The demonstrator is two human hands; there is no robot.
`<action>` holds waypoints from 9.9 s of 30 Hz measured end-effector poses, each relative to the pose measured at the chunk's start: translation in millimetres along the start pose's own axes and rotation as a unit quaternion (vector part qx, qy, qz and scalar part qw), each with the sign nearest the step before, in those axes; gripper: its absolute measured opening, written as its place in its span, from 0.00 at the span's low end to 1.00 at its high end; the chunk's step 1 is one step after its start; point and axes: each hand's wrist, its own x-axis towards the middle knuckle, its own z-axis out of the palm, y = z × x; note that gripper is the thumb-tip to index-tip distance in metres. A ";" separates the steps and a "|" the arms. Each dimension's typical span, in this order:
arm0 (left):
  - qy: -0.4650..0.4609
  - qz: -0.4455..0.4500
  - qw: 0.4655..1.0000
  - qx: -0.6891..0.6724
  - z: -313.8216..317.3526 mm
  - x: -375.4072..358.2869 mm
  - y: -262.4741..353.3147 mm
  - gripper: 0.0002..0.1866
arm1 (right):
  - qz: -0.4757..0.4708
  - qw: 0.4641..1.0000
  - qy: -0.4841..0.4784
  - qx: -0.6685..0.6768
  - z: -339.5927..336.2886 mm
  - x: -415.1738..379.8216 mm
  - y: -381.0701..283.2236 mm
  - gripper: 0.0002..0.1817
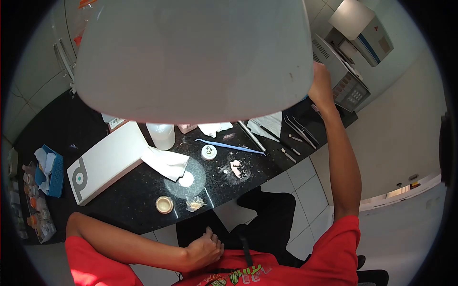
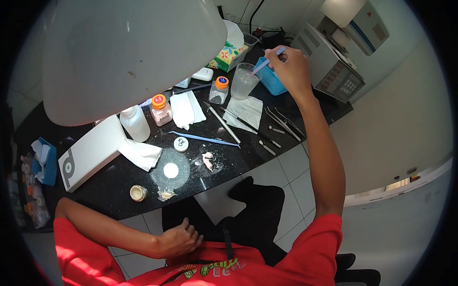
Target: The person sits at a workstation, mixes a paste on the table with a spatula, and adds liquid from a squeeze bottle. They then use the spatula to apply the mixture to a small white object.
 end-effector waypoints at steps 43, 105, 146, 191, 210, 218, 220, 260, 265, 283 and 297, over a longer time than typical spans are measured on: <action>-0.033 0.012 0.999 0.013 -10.9 -0.9 -6.4 0.26 | -0.061 0.979 -0.177 -0.075 -8.1 -145.4 28.6 0.07; -0.031 -0.003 0.999 0.013 -7.8 -1.8 -2.8 0.25 | 0.022 0.999 -0.023 0.027 -52.5 -47.2 -15.8 0.11; -0.039 0.000 0.999 0.008 -4.8 -0.4 -2.8 0.24 | -0.141 0.975 -0.056 -0.164 -34.0 -18.5 -16.8 0.07; -0.038 -0.027 0.999 0.009 -7.6 1.5 -2.3 0.22 | 0.047 0.966 -0.146 0.210 5.1 -205.6 -50.8 0.11; -0.050 -0.025 0.998 0.005 -3.3 4.0 -1.1 0.22 | -0.004 0.969 -0.140 0.205 5.4 -206.3 -43.7 0.10; -0.050 -0.028 0.998 0.007 -6.2 3.2 -1.6 0.22 | 0.000 0.973 -0.156 0.170 -2.7 -198.7 -51.7 0.09; -0.048 -0.028 0.998 0.006 -5.3 3.0 -1.1 0.22 | -0.039 0.974 -0.159 0.158 -3.0 -196.3 -54.6 0.10; -0.038 -0.014 0.999 0.018 -4.7 0.3 -3.0 0.23 | -0.063 0.995 -0.002 -0.077 -45.4 -59.7 -20.5 0.09; -0.036 -0.015 0.999 0.019 -1.9 1.4 -2.0 0.22 | -0.180 0.959 -0.108 -0.190 -20.9 6.2 -4.2 0.10; -0.037 -0.027 0.999 0.023 4.9 3.6 3.3 0.21 | -0.129 0.970 -0.017 -0.204 -54.3 -31.0 -50.2 0.07; -0.041 -0.017 0.999 0.024 -6.8 0.0 -4.7 0.23 | -0.068 0.981 -0.097 0.154 8.1 -206.0 -46.2 0.09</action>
